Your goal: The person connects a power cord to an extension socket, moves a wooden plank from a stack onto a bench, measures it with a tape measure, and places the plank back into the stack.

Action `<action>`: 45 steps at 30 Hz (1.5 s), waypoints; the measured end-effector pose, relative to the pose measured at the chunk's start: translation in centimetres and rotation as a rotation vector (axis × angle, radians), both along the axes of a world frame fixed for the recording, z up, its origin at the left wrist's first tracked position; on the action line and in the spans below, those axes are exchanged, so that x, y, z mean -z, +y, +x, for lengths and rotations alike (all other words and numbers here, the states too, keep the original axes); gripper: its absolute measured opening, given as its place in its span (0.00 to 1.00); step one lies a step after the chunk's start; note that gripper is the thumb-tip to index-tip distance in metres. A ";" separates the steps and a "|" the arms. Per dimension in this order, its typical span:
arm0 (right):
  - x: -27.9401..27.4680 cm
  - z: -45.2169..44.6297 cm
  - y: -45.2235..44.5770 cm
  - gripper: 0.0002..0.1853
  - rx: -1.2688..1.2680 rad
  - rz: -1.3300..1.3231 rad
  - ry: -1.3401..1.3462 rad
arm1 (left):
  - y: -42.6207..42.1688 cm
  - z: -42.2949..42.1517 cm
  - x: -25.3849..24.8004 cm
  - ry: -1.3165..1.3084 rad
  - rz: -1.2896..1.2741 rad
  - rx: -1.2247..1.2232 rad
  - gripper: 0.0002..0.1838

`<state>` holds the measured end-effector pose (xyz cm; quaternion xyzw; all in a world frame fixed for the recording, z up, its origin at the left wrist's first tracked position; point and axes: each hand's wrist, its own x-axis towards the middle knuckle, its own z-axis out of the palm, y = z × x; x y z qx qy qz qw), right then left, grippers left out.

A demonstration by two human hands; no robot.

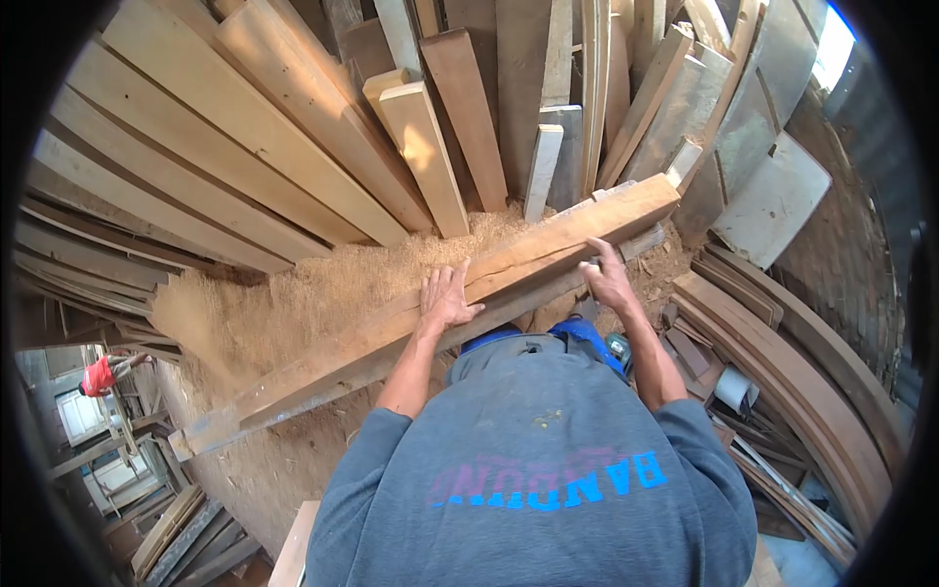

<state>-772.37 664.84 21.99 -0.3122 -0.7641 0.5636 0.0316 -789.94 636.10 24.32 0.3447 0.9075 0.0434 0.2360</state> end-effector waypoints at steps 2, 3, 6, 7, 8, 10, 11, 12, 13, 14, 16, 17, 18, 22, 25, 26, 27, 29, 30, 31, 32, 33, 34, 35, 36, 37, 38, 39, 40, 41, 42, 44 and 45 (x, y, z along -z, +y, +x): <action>0.5 2.8 0.6 0.22 0.222 -0.381 0.027 | 0.1 1.8 -0.2 0.017 -0.054 0.014 0.53; 0.4 4.4 1.1 0.19 0.322 -0.622 0.041 | 0.0 2.6 -0.2 0.025 -0.083 0.023 0.53; 2.0 8.9 3.0 0.14 0.508 -1.002 0.001 | -0.2 2.8 0.6 0.045 -0.001 -0.008 0.53; 3.4 10.5 3.6 0.13 0.547 -1.028 -0.003 | -0.1 2.6 0.6 0.009 0.013 -0.031 0.53; 4.0 12.0 4.4 0.13 0.544 -1.003 -0.047 | -0.2 2.5 0.7 -0.028 0.034 -0.016 0.51; 5.3 13.5 5.5 0.12 0.540 -0.957 -0.112 | -0.6 1.2 0.9 -0.084 0.078 0.029 0.47; 5.8 13.6 5.8 0.12 0.510 -0.935 -0.177 | -1.2 0.4 2.0 -0.153 0.109 -0.016 0.44; 6.2 14.2 6.4 0.12 0.491 -0.905 -0.244 | -1.8 -0.3 3.9 -0.231 0.143 -0.054 0.41; 6.4 15.4 7.6 0.12 0.486 -0.864 -0.313 | -1.6 -0.6 5.3 -0.320 0.187 -0.081 0.37; 6.5 15.9 8.4 0.15 0.442 -0.786 -0.444 | -0.7 -0.8 4.1 -0.378 0.196 -0.122 0.33; 9.9 18.8 9.6 0.19 0.285 -0.463 -0.535 | 0.1 -0.7 2.8 -0.380 0.241 -0.134 0.28; 9.9 19.2 10.0 0.20 0.223 -0.385 -0.571 | 0.2 -0.6 2.8 -0.318 0.277 -0.116 0.27; 9.6 19.4 10.3 0.21 0.162 -0.306 -0.607 | 0.5 -0.5 2.4 -0.335 0.290 -0.117 0.27; 5.8 18.6 12.4 0.23 0.200 -0.249 -0.843 | 1.2 -0.3 1.7 -0.371 0.298 -0.146 0.26; 9.7 20.9 14.8 0.22 0.122 -0.048 -0.869 | 1.5 0.0 1.4 -0.335 0.228 -0.167 0.27; 11.8 22.2 15.8 0.21 0.091 0.037 -0.867 | 1.7 0.2 1.0 -0.318 0.196 -0.178 0.27; 12.5 22.9 16.4 0.22 0.081 0.101 -0.890 | 1.7 0.5 0.7 -0.304 0.167 -0.198 0.28; 13.6 23.7 18.1 0.23 0.055 0.243 -0.927 | 1.7 0.9 0.6 -0.274 0.120 -0.249 0.28; 15.9 24.5 19.5 0.24 0.002 0.307 -0.955 | 1.5 1.0 1.4 -0.276 0.119 -0.263 0.29; 15.9 23.8 20.9 0.24 -0.030 0.327 -0.935 | 1.0 1.0 2.5 -0.278 0.117 -0.278 0.29; 15.7 22.9 21.8 0.23 -0.065 0.346 -0.916 | 0.7 1.0 2.5 -0.281 0.112 -0.295 0.29; 15.5 21.9 22.3 0.22 -0.100 0.362 -0.899 | 0.3 1.1 2.7 -0.222 0.074 -0.275 0.28; 8.5 17.6 21.0 0.23 0.004 0.330 -0.823 | 0.8 1.5 2.1 -0.165 0.031 -0.260 0.28; 10.3 16.9 22.3 0.21 0.022 0.283 -0.691 | 1.0 1.8 1.8 -0.104 -0.015 -0.255 0.28; 7.4 13.8 21.6 0.19 0.082 0.314 -0.560 | 1.0 2.1 2.1 -0.080 -0.007 -0.252 0.28; 5.2 11.2 21.3 0.19 0.022 0.446 -0.414 | 0.5 2.3 2.9 -0.051 -0.008 -0.262 0.28; 4.3 8.1 20.9 0.21 -0.002 0.570 -0.367 | -0.6 2.2 5.5 -0.029 0.010 -0.242 0.28; 3.7 5.5 20.3 0.22 -0.058 0.630 -0.216 | 0.8 2.8 1.6 -0.019 -0.052 -0.277 0.29; -0.5 1.6 18.4 0.23 -0.148 0.482 -0.416 | 0.6 2.9 1.2 -0.083 0.021 -0.276 0.29; 0.2 -0.6 16.7 0.22 -0.078 0.643 -0.311 | 0.6 3.5 0.9 -0.021 -0.012 -0.300 0.29; 2.0 -2.9 16.0 0.22 -0.161 0.673 -0.225 | 0.7 4.0 1.0 0.035 -0.039 -0.316 0.29; -1.2 -8.5 11.0 0.21 -0.295 0.684 -0.136 | 0.6 6.2 1.9 0.124 0.070 -0.413 0.31; -5.7 -11.1 6.2 0.20 -0.351 0.665 -0.141 | 0.1 7.3 2.6 0.276 0.179 -0.393 0.32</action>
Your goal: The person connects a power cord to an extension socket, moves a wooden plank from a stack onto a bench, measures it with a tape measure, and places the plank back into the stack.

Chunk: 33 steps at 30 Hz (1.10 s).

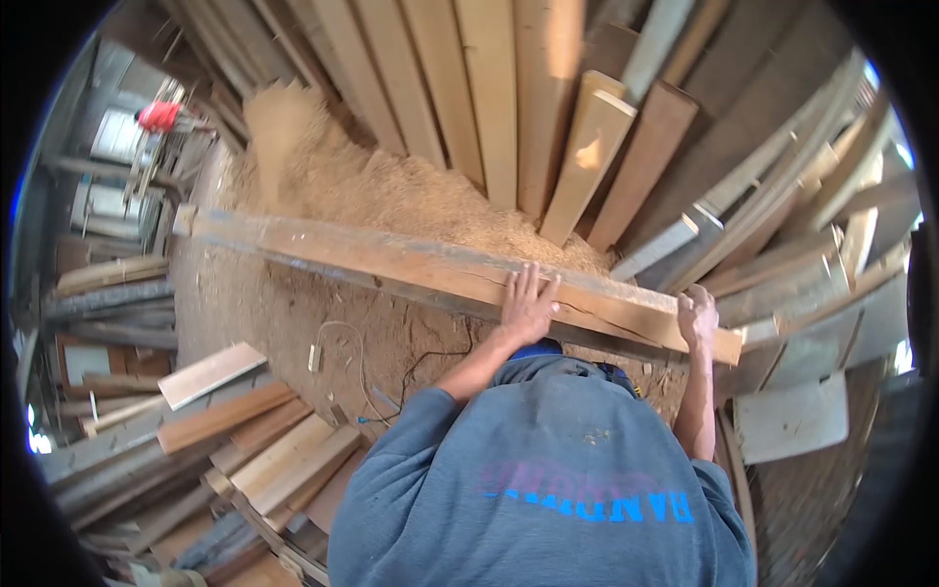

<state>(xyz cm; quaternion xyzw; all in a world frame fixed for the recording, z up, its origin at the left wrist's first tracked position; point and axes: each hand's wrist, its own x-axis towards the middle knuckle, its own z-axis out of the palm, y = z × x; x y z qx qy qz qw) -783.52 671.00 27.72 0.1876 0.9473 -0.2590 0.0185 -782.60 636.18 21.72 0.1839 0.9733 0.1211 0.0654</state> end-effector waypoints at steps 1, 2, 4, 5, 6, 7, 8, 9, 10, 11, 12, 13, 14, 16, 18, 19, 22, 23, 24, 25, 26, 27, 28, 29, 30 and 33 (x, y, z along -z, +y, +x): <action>4.0 -2.2 -0.9 0.19 -0.172 -0.044 0.103 | -0.4 1.0 -0.8 -0.013 0.049 -0.004 0.30; 2.0 -4.2 -5.0 0.22 -0.275 -0.013 0.102 | -1.0 1.9 -1.7 -0.023 0.102 -0.005 0.28; 0.7 -7.3 -12.3 0.24 -0.441 -0.162 0.040 | -3.6 3.5 -1.8 -0.059 0.255 0.123 0.24; 0.2 -8.5 -16.0 0.29 -0.575 -0.086 -0.024 | -5.2 4.1 -2.0 -0.068 0.325 0.179 0.22; 3.4 -9.8 -19.0 0.36 -0.701 0.018 -0.128 | -6.7 4.2 -2.7 -0.298 0.491 0.005 0.20; 3.1 -10.3 -22.6 0.43 -0.829 0.069 -0.166 | -8.2 4.1 -4.0 -0.516 0.662 -0.173 0.19; 1.6 -10.4 -26.6 0.45 -0.883 0.062 -0.280 | -9.8 4.5 -4.8 -0.730 0.842 -0.347 0.17; 0.0 -10.1 -30.4 0.47 -0.928 0.061 -0.396 | -11.6 5.3 -4.2 -0.634 0.838 -0.457 0.18; -0.4 -9.5 -33.6 0.49 -0.992 0.145 -0.429 | -13.5 6.3 -2.5 -0.539 0.828 -0.557 0.18; -0.4 -8.7 -36.0 0.52 -1.047 0.232 -0.462 | -15.3 7.3 -0.9 -0.449 0.816 -0.651 0.18; 0.1 -8.2 -37.7 0.52 -1.032 0.240 -0.459 | -17.3 7.9 0.1 -0.442 0.735 -0.716 0.19; 1.0 -7.5 -38.8 0.53 -1.015 0.249 -0.455 | -19.2 8.7 1.1 -0.436 0.653 -0.779 0.19; 1.6 -7.2 -39.7 0.54 -0.995 0.258 -0.454 | -20.7 9.2 2.1 -0.434 0.573 -0.839 0.20; 2.4 -7.2 -40.2 0.54 -0.994 0.255 -0.473 | -22.9 10.0 4.3 -0.393 0.617 -1.017 0.20; 2.7 -8.0 -40.3 0.53 -1.021 0.235 -0.518 | -24.1 9.9 7.0 -0.344 0.775 -1.170 0.20; 2.8 -8.5 -40.3 0.52 -1.048 0.211 -0.547 | -24.4 9.5 8.7 -0.308 0.907 -1.231 0.20; 3.4 -11.1 -40.1 0.49 -1.117 0.146 -0.540 | -27.7 7.9 13.9 -0.431 1.405 -1.273 0.22; 3.6 -12.3 -39.7 0.48 -1.135 0.127 -0.530 | -28.5 6.5 14.1 -0.524 1.589 -1.254 0.23; 3.7 -13.4 -39.2 0.48 -1.126 0.061 -0.574 | -28.9 5.3 14.3 -0.497 1.692 -1.342 0.26; 3.7 -14.7 -39.1 0.48 -1.114 -0.008 -0.615 | -29.4 3.4 12.5 -0.467 1.792 -1.430 0.28; 3.7 -15.8 -38.9 0.48 -1.101 -0.076 -0.652 | -29.9 1.4 11.0 -0.432 1.891 -1.519 0.30; 4.1 -16.3 -38.8 0.48 -1.099 -0.078 -0.681 | -30.6 0.1 10.3 -0.435 1.946 -1.525 0.33; 4.5 -16.5 -38.7 0.49 -1.110 -0.073 -0.673 | -31.4 -1.1 9.8 -0.436 1.998 -1.532 0.35; 4.9 -16.6 -38.6 0.50 -1.121 -0.071 -0.665 | -32.0 -1.9 9.1 -0.437 2.048 -1.542 0.37; 5.2 -16.5 -38.4 0.51 -1.130 -0.070 -0.658 | -32.4 -2.7 8.4 -0.401 2.101 -1.560 0.37; 5.4 -15.1 -38.0 0.54 -1.095 -0.038 -0.513 | -33.1 -4.5 8.0 -0.353 2.156 -1.559 0.37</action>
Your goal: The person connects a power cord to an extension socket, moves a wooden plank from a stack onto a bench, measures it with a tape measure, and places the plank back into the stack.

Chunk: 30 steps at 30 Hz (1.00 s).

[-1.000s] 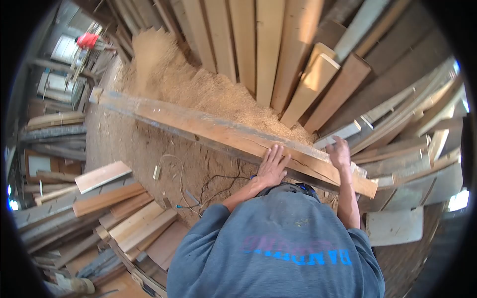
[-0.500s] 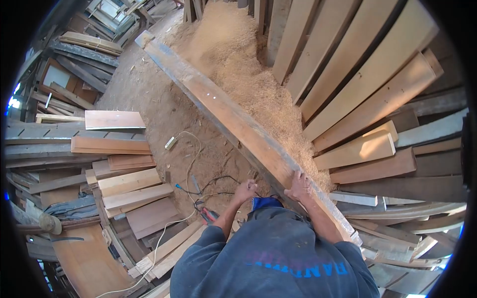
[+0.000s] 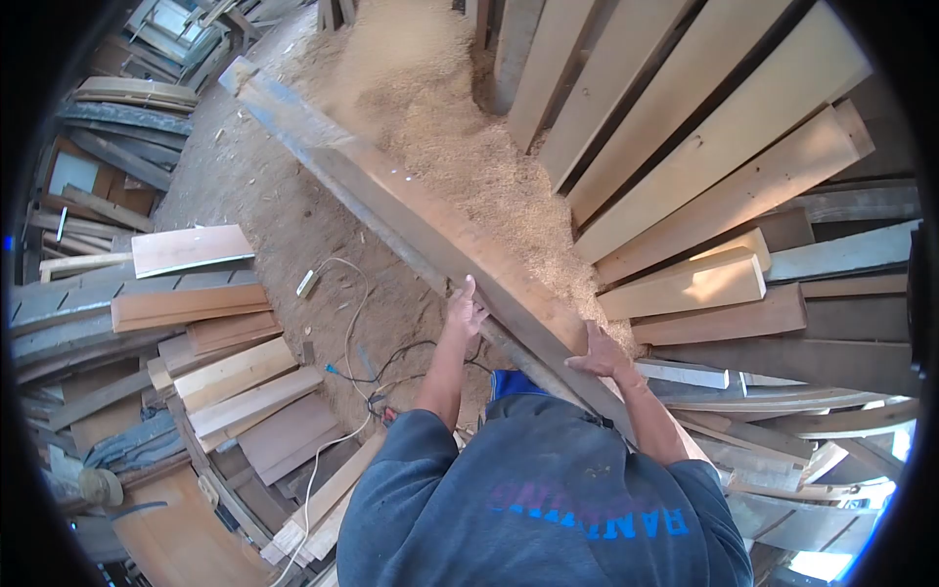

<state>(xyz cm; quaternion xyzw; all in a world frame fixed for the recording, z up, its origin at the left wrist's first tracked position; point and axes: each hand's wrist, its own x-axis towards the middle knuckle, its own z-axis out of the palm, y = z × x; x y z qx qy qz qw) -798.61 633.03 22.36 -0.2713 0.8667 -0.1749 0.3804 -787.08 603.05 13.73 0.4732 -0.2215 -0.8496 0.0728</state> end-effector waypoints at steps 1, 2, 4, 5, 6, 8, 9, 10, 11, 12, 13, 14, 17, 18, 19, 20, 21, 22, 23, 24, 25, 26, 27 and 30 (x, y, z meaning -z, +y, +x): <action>-0.5 0.6 0.4 0.54 -0.009 0.032 0.034 | -0.4 0.2 0.7 0.000 -0.031 0.046 0.39; -1.2 1.1 1.0 0.54 -0.021 0.064 0.066 | -0.5 0.2 1.3 0.001 -0.062 0.090 0.40; -1.4 0.8 1.7 0.53 -0.023 0.118 0.048 | -0.3 0.2 2.2 0.008 -0.037 0.064 0.41; -1.0 0.5 2.1 0.52 -0.014 0.143 -0.007 | -0.1 0.3 2.5 0.008 -0.024 0.048 0.42; -0.6 0.2 2.6 0.52 -0.008 0.166 -0.061 | 0.1 0.3 2.9 0.016 -0.030 0.064 0.42; 0.5 -1.2 3.1 0.51 -0.025 0.107 -0.110 | 0.0 0.3 3.3 0.029 -0.049 0.094 0.42; 0.9 -1.6 3.4 0.50 -0.033 0.075 -0.133 | 0.1 0.2 3.6 0.022 -0.047 0.088 0.42; 1.0 -1.6 3.7 0.49 -0.037 0.068 -0.139 | 0.4 0.2 3.7 0.017 -0.043 0.078 0.41; 1.1 -1.7 3.9 0.49 -0.046 0.061 -0.141 | 0.8 0.1 3.8 0.014 -0.039 0.064 0.41; 1.1 -1.7 4.2 0.48 -0.054 0.055 -0.147 | 1.3 0.3 3.9 0.008 -0.029 0.046 0.42; 1.0 -1.2 4.6 0.47 -0.065 0.059 -0.138 | 2.0 0.5 3.5 -0.002 -0.017 0.031 0.43; 0.8 -0.6 5.3 0.46 -0.074 0.066 -0.129 | 2.6 0.7 2.7 -0.012 -0.002 0.020 0.43; -3.3 0.1 6.9 0.43 -0.076 0.180 -0.152 | 5.1 1.9 -0.1 0.084 0.089 0.016 0.42; -5.0 0.8 7.7 0.42 -0.050 0.244 -0.173 | 5.6 2.2 -1.0 0.120 0.186 0.000 0.43; -5.7 1.6 8.9 0.42 -0.048 0.246 -0.149 | 5.7 2.1 -1.8 0.151 0.288 -0.006 0.45; -6.3 2.4 10.1 0.41 -0.041 0.246 -0.126 | 6.6 1.3 -2.8 0.210 0.248 -0.085 0.44; -6.8 3.0 11.1 0.41 -0.033 0.242 -0.099 | 7.4 0.2 -3.1 0.271 0.205 -0.164 0.44; -7.5 3.5 11.8 0.40 -0.006 0.266 -0.110 | 7.5 -0.7 -2.4 0.333 0.074 -0.226 0.44; -8.4 3.9 12.5 0.40 0.019 0.283 -0.117 | 7.9 -1.6 -1.8 0.405 -0.059 -0.290 0.44; -9.1 4.2 13.2 0.39 0.040 0.294 -0.125 | 8.6 -1.8 -1.8 0.419 -0.039 -0.296 0.44; -9.0 4.5 14.2 0.38 0.070 0.254 -0.109 | 9.2 -1.8 -2.0 0.435 -0.027 -0.303 0.44; -8.5 4.7 15.3 0.37 0.099 0.211 -0.087 | 10.3 -2.6 -2.9 0.427 -0.024 -0.280 0.44; -8.3 5.0 16.2 0.36 0.115 0.167 -0.073 | 11.0 -2.4 -4.1 0.407 -0.029 -0.268 0.43; -10.1 5.1 18.2 0.36 0.120 0.142 -0.070 | 12.3 -1.4 -5.8 0.401 -0.065 -0.254 0.43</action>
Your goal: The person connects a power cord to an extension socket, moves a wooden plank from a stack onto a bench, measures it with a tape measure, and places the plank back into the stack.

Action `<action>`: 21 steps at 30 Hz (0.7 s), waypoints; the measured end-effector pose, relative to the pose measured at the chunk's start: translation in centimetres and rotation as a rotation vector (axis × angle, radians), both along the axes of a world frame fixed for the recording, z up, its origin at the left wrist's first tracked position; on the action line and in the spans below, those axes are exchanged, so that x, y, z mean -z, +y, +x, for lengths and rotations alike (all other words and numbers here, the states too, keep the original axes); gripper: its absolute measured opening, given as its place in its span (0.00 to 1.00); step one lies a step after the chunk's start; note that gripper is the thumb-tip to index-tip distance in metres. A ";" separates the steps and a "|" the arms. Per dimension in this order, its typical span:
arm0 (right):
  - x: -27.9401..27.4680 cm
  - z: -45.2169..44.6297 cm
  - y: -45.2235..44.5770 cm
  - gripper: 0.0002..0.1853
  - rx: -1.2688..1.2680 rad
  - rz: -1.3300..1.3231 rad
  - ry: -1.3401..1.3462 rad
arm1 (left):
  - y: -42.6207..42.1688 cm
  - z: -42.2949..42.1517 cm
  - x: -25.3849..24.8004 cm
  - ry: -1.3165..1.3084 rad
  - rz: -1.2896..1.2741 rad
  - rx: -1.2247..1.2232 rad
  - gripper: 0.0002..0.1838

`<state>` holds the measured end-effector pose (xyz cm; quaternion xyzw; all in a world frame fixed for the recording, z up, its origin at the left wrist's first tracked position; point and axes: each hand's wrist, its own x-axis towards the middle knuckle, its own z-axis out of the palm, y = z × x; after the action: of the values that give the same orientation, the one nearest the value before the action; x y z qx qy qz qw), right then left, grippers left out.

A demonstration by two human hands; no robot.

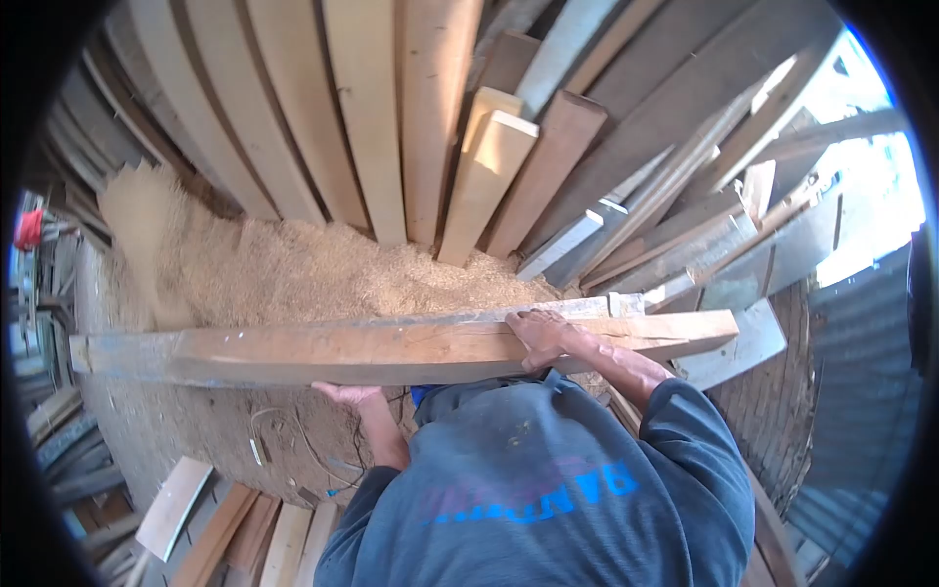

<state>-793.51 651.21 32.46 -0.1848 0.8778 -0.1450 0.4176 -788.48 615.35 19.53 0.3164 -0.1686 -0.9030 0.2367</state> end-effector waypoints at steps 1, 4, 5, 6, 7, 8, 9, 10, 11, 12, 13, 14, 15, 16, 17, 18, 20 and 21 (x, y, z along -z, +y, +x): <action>-0.5 0.2 0.9 0.36 -0.009 -0.015 0.012 | 0.6 0.0 -0.6 0.011 -0.015 -0.007 0.43; -2.9 0.3 2.2 0.37 -0.003 -0.033 0.070 | 2.6 -0.6 -4.8 0.054 -0.183 -0.008 0.43; -3.5 0.2 2.8 0.37 0.005 -0.033 0.083 | 3.2 -0.8 -6.2 0.068 -0.213 -0.013 0.43; -3.7 0.1 3.6 0.37 -0.011 -0.052 0.126 | 3.9 -1.0 -7.4 0.081 -0.276 -0.034 0.43; -4.0 0.2 4.2 0.37 -0.027 -0.074 0.169 | 4.4 -1.1 -8.7 0.093 -0.341 -0.057 0.43; -4.3 0.1 4.9 0.37 -0.043 -0.097 0.212 | 4.7 -1.4 -10.0 0.105 -0.407 -0.081 0.43; -4.8 0.0 5.5 0.38 -0.037 -0.108 0.236 | 4.9 -1.7 -11.0 0.112 -0.446 -0.100 0.44; -5.7 0.0 6.1 0.38 -0.033 -0.120 0.262 | 5.0 -1.8 -11.9 0.119 -0.485 -0.121 0.44; -6.4 -0.1 6.9 0.38 -0.031 -0.130 0.287 | 5.6 -2.0 -13.1 0.126 -0.522 -0.145 0.45; -6.8 -0.2 7.7 0.39 -0.044 -0.145 0.330 | 6.5 -2.1 -14.4 0.150 -0.541 -0.149 0.45; -7.0 -0.3 8.6 0.39 -0.056 -0.160 0.371 | 7.4 -2.4 -16.1 0.172 -0.561 -0.152 0.45; -7.3 -0.2 9.6 0.39 -0.070 -0.177 0.412 | 8.5 -2.6 -18.0 0.193 -0.582 -0.156 0.45; -7.6 -0.2 10.6 0.39 -0.068 -0.181 0.446 | 10.2 -2.9 -20.3 0.194 -0.620 -0.168 0.45; -7.7 -0.3 11.6 0.39 -0.065 -0.186 0.479 | 12.4 -3.3 -22.9 0.195 -0.660 -0.179 0.44; -7.9 -0.3 12.7 0.40 -0.063 -0.195 0.510 | 14.0 -3.2 -24.7 0.194 -0.704 -0.191 0.44; -9.0 -0.2 13.9 0.39 -0.050 -0.227 0.495 | 14.8 -3.0 -25.7 0.228 -0.714 -0.176 0.44; -10.0 -0.1 16.3 0.38 -0.016 -0.244 0.542 | 16.8 -3.4 -27.0 0.311 -0.717 -0.145 0.43; -10.3 0.1 17.3 0.38 -0.008 -0.257 0.555 | 18.2 -3.4 -28.3 0.314 -0.741 -0.164 0.43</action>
<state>-793.37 668.53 42.79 -0.2719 0.9321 -0.1971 0.1358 -791.91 633.51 47.82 0.0807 -0.4184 -0.7966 0.4288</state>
